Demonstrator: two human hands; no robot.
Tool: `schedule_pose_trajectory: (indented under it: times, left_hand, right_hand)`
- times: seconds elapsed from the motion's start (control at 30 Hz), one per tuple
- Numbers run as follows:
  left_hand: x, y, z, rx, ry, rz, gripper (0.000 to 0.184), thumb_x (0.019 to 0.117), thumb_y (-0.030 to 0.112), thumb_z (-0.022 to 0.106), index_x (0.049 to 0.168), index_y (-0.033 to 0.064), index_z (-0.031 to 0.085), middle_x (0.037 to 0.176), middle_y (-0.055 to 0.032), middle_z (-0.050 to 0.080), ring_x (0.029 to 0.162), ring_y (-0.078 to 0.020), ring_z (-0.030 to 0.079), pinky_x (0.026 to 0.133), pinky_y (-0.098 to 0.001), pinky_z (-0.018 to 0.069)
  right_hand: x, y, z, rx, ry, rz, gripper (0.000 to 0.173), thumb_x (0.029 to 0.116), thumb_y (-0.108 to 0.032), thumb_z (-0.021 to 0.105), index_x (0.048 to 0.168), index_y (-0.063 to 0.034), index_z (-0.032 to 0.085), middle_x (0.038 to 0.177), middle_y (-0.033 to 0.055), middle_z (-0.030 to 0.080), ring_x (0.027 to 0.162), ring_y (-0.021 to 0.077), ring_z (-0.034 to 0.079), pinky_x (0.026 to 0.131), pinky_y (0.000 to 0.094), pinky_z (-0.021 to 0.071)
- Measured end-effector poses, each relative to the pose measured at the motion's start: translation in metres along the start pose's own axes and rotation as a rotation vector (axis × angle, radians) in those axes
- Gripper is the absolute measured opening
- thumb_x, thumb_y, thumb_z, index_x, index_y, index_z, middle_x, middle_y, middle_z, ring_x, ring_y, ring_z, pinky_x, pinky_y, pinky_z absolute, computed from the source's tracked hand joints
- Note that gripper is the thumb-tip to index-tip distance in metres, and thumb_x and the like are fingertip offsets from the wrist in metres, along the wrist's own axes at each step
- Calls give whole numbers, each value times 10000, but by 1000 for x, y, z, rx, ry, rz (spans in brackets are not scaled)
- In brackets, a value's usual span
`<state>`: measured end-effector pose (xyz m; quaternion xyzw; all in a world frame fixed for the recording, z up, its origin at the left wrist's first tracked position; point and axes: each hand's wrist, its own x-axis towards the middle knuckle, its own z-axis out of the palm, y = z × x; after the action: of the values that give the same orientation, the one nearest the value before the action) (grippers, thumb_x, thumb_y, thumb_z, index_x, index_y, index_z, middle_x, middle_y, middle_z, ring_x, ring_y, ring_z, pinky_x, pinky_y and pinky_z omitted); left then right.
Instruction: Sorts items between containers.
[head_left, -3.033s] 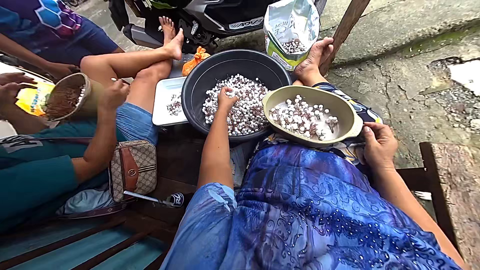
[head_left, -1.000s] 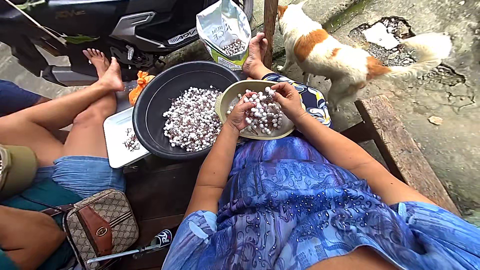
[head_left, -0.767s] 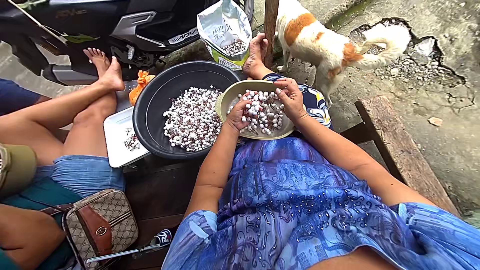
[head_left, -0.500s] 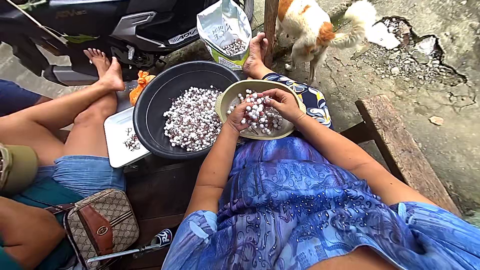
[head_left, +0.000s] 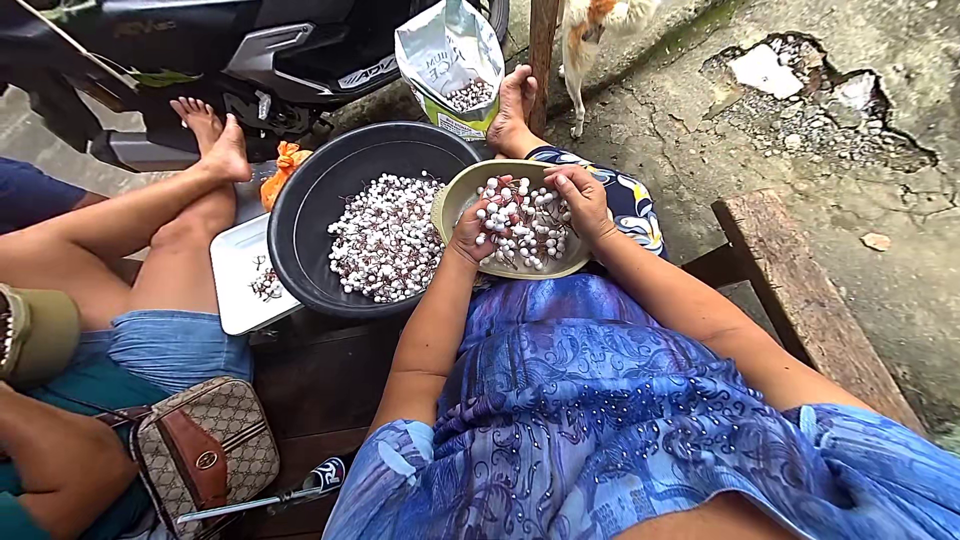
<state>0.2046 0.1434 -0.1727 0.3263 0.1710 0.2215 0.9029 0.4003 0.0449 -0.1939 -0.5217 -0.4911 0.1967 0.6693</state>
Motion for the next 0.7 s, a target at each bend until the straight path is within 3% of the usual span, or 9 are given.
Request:
schedule_pose_trajectory:
  times: [0.03,0.07,0.13,0.23,0.33,0.43,0.57,0.63,0.7]
  left_hand:
    - [0,0,1,19,-4,-8,313,977,191,374,1180,179,612,872,-43,723,630,-108,673,526,-231,558]
    - [-1,0,2,65,-18,-20,342,970,174,387,1253,184,579,916,-37,725,671,-109,686,564,-236,577]
    - [-3,-1,2,147,-12,-69,345,963,147,409,1287,193,518,917,-28,717,688,-110,691,578,-244,584]
    - [-4,-2,2,181,-40,-87,339,967,129,424,1288,207,499,920,-28,719,697,-111,698,577,-249,585]
    - [-4,-1,0,167,-93,-64,445,972,127,371,1389,205,503,1026,-43,727,742,-120,708,604,-248,597]
    - [-5,-2,-2,135,-46,-61,404,1001,139,321,1336,195,542,1003,-52,734,719,-122,708,581,-239,588]
    - [-3,-2,-5,131,-64,-54,387,999,158,348,1321,166,564,995,-60,734,730,-125,712,588,-237,590]
    - [-2,-3,-4,153,-88,-57,388,990,158,397,1351,160,539,992,-51,728,724,-112,704,581,-230,586]
    - [-3,-3,-2,170,-80,-73,391,1001,152,419,1379,176,516,984,-39,723,731,-106,700,604,-237,592]
  right_hand:
    - [0,1,1,-43,-43,-29,301,1028,-153,513,1154,54,692,1254,187,671,1205,210,619,1056,360,479]
    - [0,0,2,-74,-85,-45,326,1012,-179,566,1222,46,674,1274,190,661,1152,201,634,1017,353,500]
    - [-1,-4,5,-71,-192,-24,408,974,-177,644,1321,36,614,1288,163,661,951,105,663,853,273,549]
    - [-3,-1,9,-38,-260,13,359,949,-63,667,1289,47,635,1160,134,712,836,77,662,774,250,561]
    - [-2,-4,7,-34,-136,33,240,964,-33,623,1183,59,659,1090,116,690,868,64,643,814,232,551]
    - [1,-7,5,30,28,31,240,983,-36,587,1198,58,636,1119,98,685,966,50,650,875,221,545]
    - [0,0,2,-80,-11,-61,233,984,-109,592,1128,17,725,1301,186,601,1213,201,586,996,295,514]
    - [0,-2,3,-139,-89,-75,228,972,-134,640,1119,16,728,1289,201,630,1169,224,624,965,332,534]
    - [-1,-5,5,-135,-205,-53,256,956,-112,662,1177,10,703,1203,162,667,994,163,656,850,299,553]
